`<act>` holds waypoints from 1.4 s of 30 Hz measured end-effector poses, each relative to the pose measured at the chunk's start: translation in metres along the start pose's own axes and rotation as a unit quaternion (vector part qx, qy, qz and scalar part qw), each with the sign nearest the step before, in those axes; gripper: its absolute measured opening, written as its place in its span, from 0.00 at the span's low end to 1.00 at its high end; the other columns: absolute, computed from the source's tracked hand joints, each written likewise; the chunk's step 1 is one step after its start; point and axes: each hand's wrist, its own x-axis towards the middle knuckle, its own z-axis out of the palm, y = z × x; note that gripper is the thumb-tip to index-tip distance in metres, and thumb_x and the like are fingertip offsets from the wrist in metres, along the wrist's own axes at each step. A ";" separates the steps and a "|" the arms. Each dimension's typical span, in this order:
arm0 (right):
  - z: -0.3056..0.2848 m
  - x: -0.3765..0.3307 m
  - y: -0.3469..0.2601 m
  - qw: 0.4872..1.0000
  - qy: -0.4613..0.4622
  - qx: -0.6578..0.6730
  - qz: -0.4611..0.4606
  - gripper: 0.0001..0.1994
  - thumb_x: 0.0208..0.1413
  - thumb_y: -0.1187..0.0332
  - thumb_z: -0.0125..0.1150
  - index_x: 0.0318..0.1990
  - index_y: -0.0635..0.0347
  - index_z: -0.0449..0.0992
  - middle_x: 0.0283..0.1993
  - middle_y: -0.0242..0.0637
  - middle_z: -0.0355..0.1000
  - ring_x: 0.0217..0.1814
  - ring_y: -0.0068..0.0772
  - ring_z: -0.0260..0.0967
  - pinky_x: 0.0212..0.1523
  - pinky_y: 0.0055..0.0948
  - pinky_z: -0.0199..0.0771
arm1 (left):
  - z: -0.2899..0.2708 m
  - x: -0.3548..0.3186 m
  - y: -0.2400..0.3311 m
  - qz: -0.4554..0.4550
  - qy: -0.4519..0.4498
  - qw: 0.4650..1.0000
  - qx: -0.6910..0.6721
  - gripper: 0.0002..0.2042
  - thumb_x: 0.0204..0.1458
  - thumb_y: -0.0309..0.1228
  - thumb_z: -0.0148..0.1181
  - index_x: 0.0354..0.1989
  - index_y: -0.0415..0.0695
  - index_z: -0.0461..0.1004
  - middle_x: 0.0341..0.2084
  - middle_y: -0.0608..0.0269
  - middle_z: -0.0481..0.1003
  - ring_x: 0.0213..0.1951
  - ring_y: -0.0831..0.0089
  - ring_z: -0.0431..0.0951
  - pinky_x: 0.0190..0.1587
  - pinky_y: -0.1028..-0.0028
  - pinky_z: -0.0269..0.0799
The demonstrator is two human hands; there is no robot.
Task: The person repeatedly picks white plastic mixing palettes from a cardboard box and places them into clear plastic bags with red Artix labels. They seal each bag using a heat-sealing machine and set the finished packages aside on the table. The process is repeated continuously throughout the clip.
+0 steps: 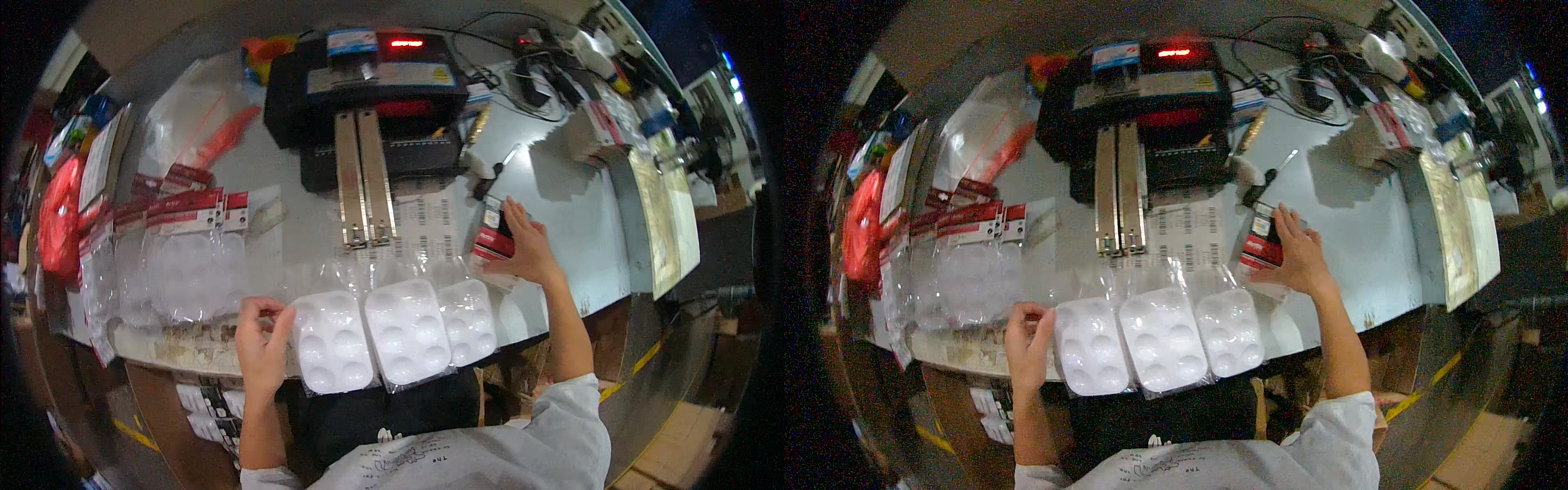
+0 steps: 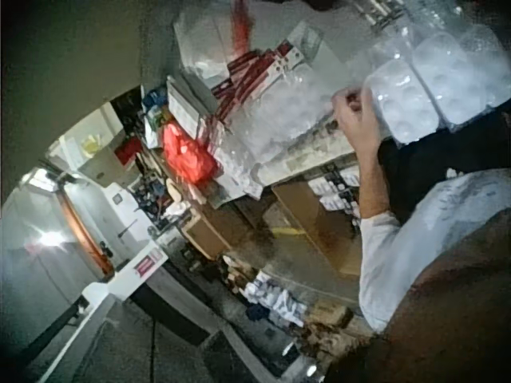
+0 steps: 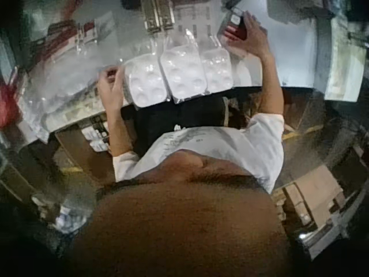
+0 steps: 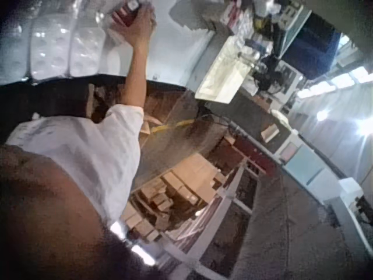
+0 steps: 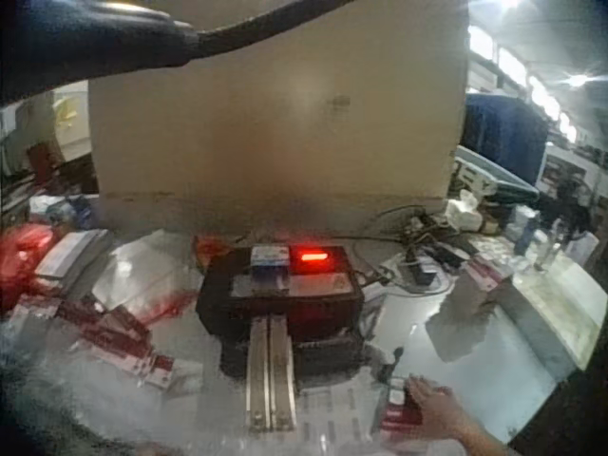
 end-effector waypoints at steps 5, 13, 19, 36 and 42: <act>-0.001 -0.006 0.004 0.999 -0.024 0.018 -0.046 0.61 0.19 0.42 0.74 0.66 0.54 0.47 0.70 0.39 0.41 0.72 0.41 0.36 0.63 0.45 0.41 | 0.016 0.003 0.000 -0.021 0.045 0.993 -0.111 0.12 0.45 0.27 0.63 0.36 0.38 0.68 0.22 0.70 0.67 0.25 0.85 0.64 0.27 0.84 0.60; 0.002 -0.017 -0.002 0.998 0.029 0.009 -0.055 0.59 0.19 0.42 0.72 0.65 0.49 0.50 0.69 0.30 0.47 0.71 0.29 0.41 0.62 0.40 0.39 | 0.025 -0.006 0.001 -0.074 0.020 0.979 -0.188 0.09 0.44 0.24 0.64 0.32 0.39 0.70 0.22 0.75 0.66 0.24 0.88 0.62 0.26 0.88 0.57; 0.016 -0.034 0.003 0.991 0.122 0.017 -0.047 0.42 0.27 0.48 0.72 0.57 0.44 0.65 0.58 0.30 0.65 0.62 0.26 0.59 0.60 0.38 0.42 | 0.018 -0.007 0.004 -0.032 0.034 0.980 -0.196 0.06 0.46 0.22 0.60 0.32 0.37 0.70 0.25 0.70 0.69 0.25 0.83 0.65 0.30 0.85 0.61; -0.079 -0.017 -0.180 0.911 -0.142 0.383 -0.061 0.16 0.45 0.62 0.67 0.35 0.65 0.74 0.23 0.34 0.70 0.23 0.17 0.61 0.24 0.20 0.63 | 0.029 -0.021 0.057 -0.036 -0.226 0.926 -0.301 0.10 0.58 0.27 0.47 0.39 0.33 0.71 0.34 0.56 0.77 0.37 0.76 0.74 0.43 0.78 0.68; -0.067 -0.011 -0.175 0.908 -0.158 0.368 -0.126 0.15 0.46 0.59 0.66 0.33 0.62 0.75 0.17 0.40 0.67 0.16 0.29 0.60 0.21 0.26 0.62 | 0.025 -0.017 0.052 -0.020 -0.207 0.963 -0.174 0.09 0.56 0.30 0.51 0.33 0.38 0.74 0.18 0.69 0.74 0.21 0.89 0.63 0.24 0.84 0.60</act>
